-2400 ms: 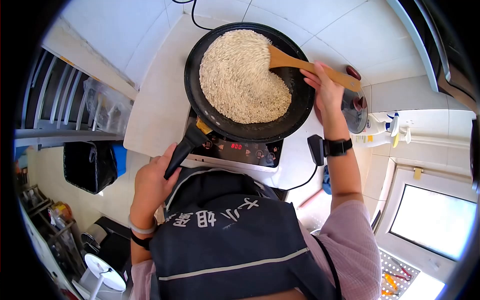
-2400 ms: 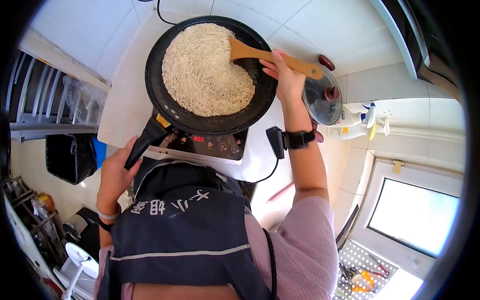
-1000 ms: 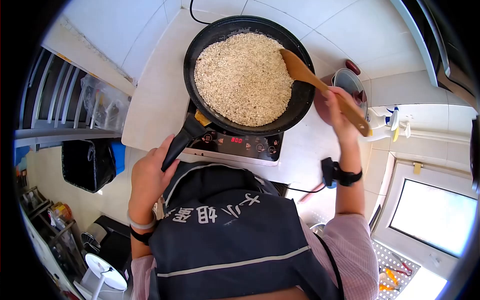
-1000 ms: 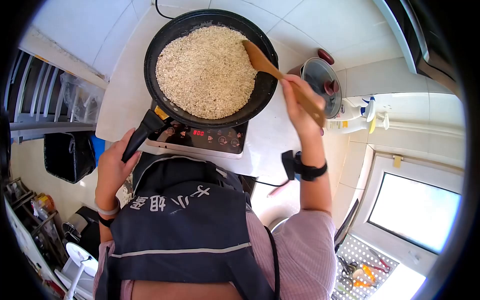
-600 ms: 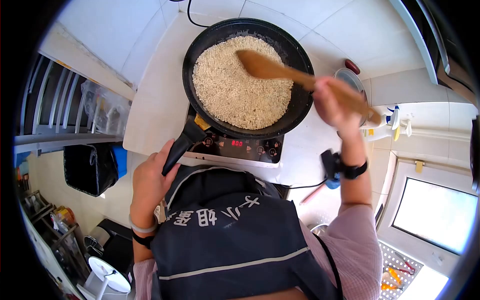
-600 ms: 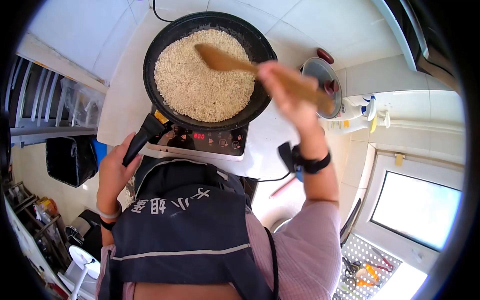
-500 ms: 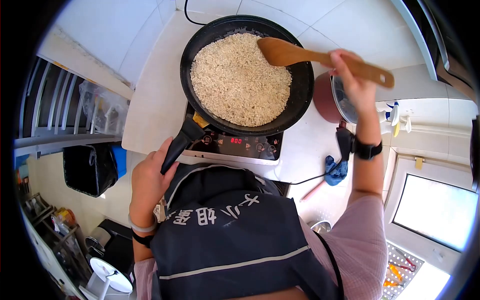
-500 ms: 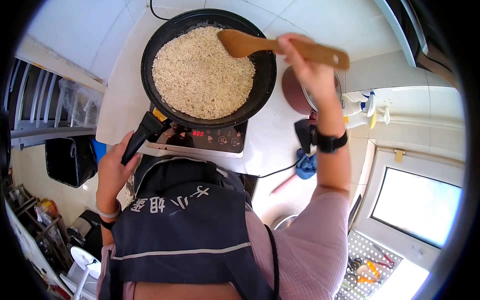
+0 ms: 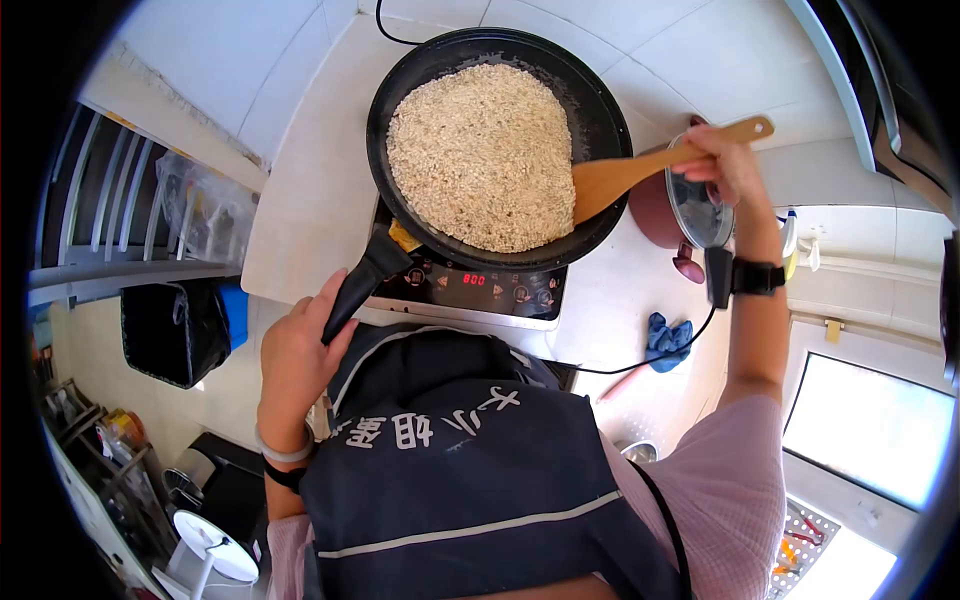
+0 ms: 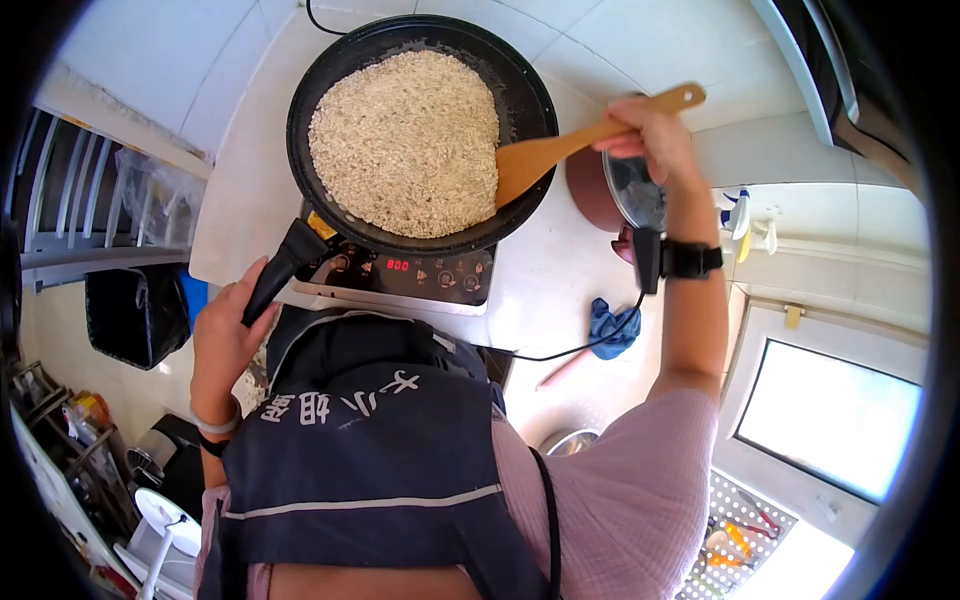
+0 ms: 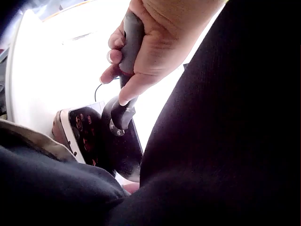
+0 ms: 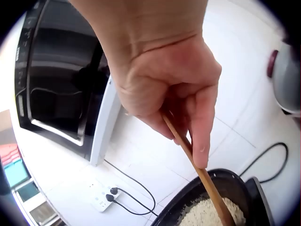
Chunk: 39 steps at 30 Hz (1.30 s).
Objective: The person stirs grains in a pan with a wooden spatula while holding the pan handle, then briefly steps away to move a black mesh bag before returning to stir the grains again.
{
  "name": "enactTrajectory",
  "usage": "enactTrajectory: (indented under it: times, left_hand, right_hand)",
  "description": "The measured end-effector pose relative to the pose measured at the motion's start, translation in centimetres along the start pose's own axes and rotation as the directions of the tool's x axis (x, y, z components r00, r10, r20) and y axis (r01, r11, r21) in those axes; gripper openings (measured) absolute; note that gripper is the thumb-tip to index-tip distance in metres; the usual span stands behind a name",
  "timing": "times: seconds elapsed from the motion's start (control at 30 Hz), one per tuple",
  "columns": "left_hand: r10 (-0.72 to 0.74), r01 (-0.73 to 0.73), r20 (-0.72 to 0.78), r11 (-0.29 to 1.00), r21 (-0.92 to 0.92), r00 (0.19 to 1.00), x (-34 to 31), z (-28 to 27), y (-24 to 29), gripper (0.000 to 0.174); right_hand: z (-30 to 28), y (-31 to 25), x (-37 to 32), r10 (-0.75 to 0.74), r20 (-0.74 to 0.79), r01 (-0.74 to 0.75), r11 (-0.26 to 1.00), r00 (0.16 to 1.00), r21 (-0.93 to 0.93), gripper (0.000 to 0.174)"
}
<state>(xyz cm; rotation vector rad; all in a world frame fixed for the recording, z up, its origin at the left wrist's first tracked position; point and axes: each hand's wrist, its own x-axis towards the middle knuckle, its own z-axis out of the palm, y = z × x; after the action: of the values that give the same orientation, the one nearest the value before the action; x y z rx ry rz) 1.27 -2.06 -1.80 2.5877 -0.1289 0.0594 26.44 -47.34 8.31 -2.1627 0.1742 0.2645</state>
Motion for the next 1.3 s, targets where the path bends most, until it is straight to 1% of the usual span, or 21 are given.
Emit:
enactTrajectory:
  times: [0.07, 0.1, 0.17, 0.23, 0.4, 0.43, 0.53, 0.57, 0.67, 0.7, 0.73, 0.77, 0.83, 0.87, 0.97, 1.03, 1.1, 1.17, 1.2, 1.27, 1.3]
  left_hand:
    - [0.003, -0.003, 0.003, 1.000, 0.000, 1.000, 0.0, 0.1, 0.0, 0.060]
    - [0.002, -0.002, 0.004, 1.000, -0.002, 1.000, 0.1, 0.1, 0.0, 0.060]
    - [0.005, -0.005, 0.012, 1.000, 0.005, 1.000, 0.1, 0.0, 0.0, 0.060]
    - [0.009, -0.009, 0.026, 1.000, 0.003, 1.000, 0.3, -0.2, 0.0, 0.060]
    - [0.024, -0.024, 0.004, 1.000, -0.013, 1.000, 0.2, 0.0, 0.0, 0.060]
    - [0.025, -0.025, -0.005, 1.000, -0.018, 1.000, 0.2, 0.0, 0.0, 0.059]
    - [0.032, -0.032, -0.008, 0.999, -0.005, 0.999, 0.2, 0.0, -0.1, 0.059]
    - [0.042, -0.042, -0.014, 0.999, -0.009, 0.999, 0.2, 0.0, -0.1, 0.059]
    - [0.030, -0.030, -0.014, 1.000, -0.007, 0.999, 0.0, 0.2, -0.1, 0.059]
    - [0.020, -0.020, -0.016, 1.000, -0.010, 1.000, -0.1, 0.1, -0.1, 0.059]
    - [0.020, -0.020, -0.009, 1.000, -0.002, 1.000, -0.1, 0.1, 0.0, 0.059]
    - [0.023, -0.023, -0.002, 1.000, 0.006, 1.000, 0.0, 0.1, 0.0, 0.059]
    - [0.012, -0.012, -0.005, 1.000, 0.000, 1.000, 0.0, 0.1, 0.1, 0.059]
    - [0.008, -0.008, -0.003, 1.000, 0.001, 1.000, 0.0, 0.1, 0.2, 0.059]
    - [0.012, -0.012, 0.002, 1.000, -0.015, 1.000, 0.1, 0.1, 0.1, 0.059]
    - [0.019, -0.018, 0.009, 1.000, -0.018, 1.000, 0.2, 0.2, -0.1, 0.060]
    - [0.022, -0.022, 0.010, 1.000, -0.015, 1.000, 0.2, -0.2, 0.0, 0.060]
    - [-0.062, 0.066, 0.089, 0.997, -0.047, 0.994, 0.3, -0.5, 0.4, 0.058]
    - [-0.052, 0.056, 0.083, 0.997, -0.053, 0.995, 0.2, -0.4, 0.4, 0.058]
    - [-0.052, 0.056, 0.077, 0.997, -0.050, 0.996, 0.2, -0.3, 0.5, 0.059]
    - [-0.055, 0.059, 0.078, 0.997, -0.056, 0.995, 0.1, -0.2, 0.6, 0.059]
  right_hand:
    - [1.2, 2.4, -1.2, 0.116, 0.051, -0.126, 0.949, 0.992, 0.290, 0.027]
    - [2.1, 2.8, -1.9, 0.115, 0.053, -0.126, 0.949, 0.992, 0.290, 0.027]
    - [5.0, 3.1, -3.2, 0.137, 0.017, -0.131, 0.888, 0.990, 0.440, 0.027]
    - [7.3, 2.7, -3.1, 0.134, -0.004, -0.115, 0.866, 0.991, 0.487, 0.026]
    - [9.8, 0.7, -1.1, 0.155, -0.064, -0.077, 0.757, 0.986, 0.649, 0.024]
    - [9.9, 0.0, -0.9, 0.154, -0.067, -0.074, 0.754, 0.986, 0.653, 0.024]
    - [9.6, -1.1, -0.4, -0.003, -0.173, 0.107, 0.795, 0.985, 0.596, 0.027]
    - [9.3, -1.3, -0.7, -0.003, -0.173, 0.108, 0.795, 0.985, 0.596, 0.027]
    - [7.4, -1.8, -3.2, -0.197, -0.298, 0.323, 0.823, 0.934, 0.468, 0.029]
    - [6.5, -1.8, -4.4, -0.165, -0.322, 0.300, 0.850, 0.932, 0.434, 0.030]
    - [5.5, -1.4, -5.5, -0.223, -0.327, 0.349, 0.848, 0.918, 0.400, 0.031]
    - [4.9, -1.6, -6.9, -0.195, -0.371, 0.318, 0.898, 0.908, 0.304, 0.031]
    - [3.4, -0.6, -8.5, -0.190, -0.382, 0.271, 0.948, 0.904, 0.169, 0.031]
    - [3.6, -0.1, -8.4, -0.191, -0.380, 0.270, 0.948, 0.905, 0.167, 0.031]
    - [4.7, 2.3, -7.7, -0.149, -0.444, 0.262, 0.944, 0.884, 0.203, 0.029]
    - [6.2, 3.6, -4.8, -0.123, -0.452, 0.308, 0.880, 0.883, 0.363, 0.029]
    - [7.8, 3.9, -2.4, -0.112, -0.408, 0.324, 0.803, 0.906, 0.500, 0.028]
    - [9.5, 3.9, 0.0, -0.085, -0.325, 0.276, 0.747, 0.942, 0.604, 0.029]
    - [10.1, 3.6, 0.6, -0.087, -0.327, 0.280, 0.742, 0.941, 0.609, 0.029]
    - [11.2, 3.1, 1.4, -0.119, -0.180, 0.211, 0.696, 0.976, 0.686, 0.029]
    - [11.4, 3.1, 1.5, -0.119, -0.180, 0.211, 0.694, 0.976, 0.688, 0.029]
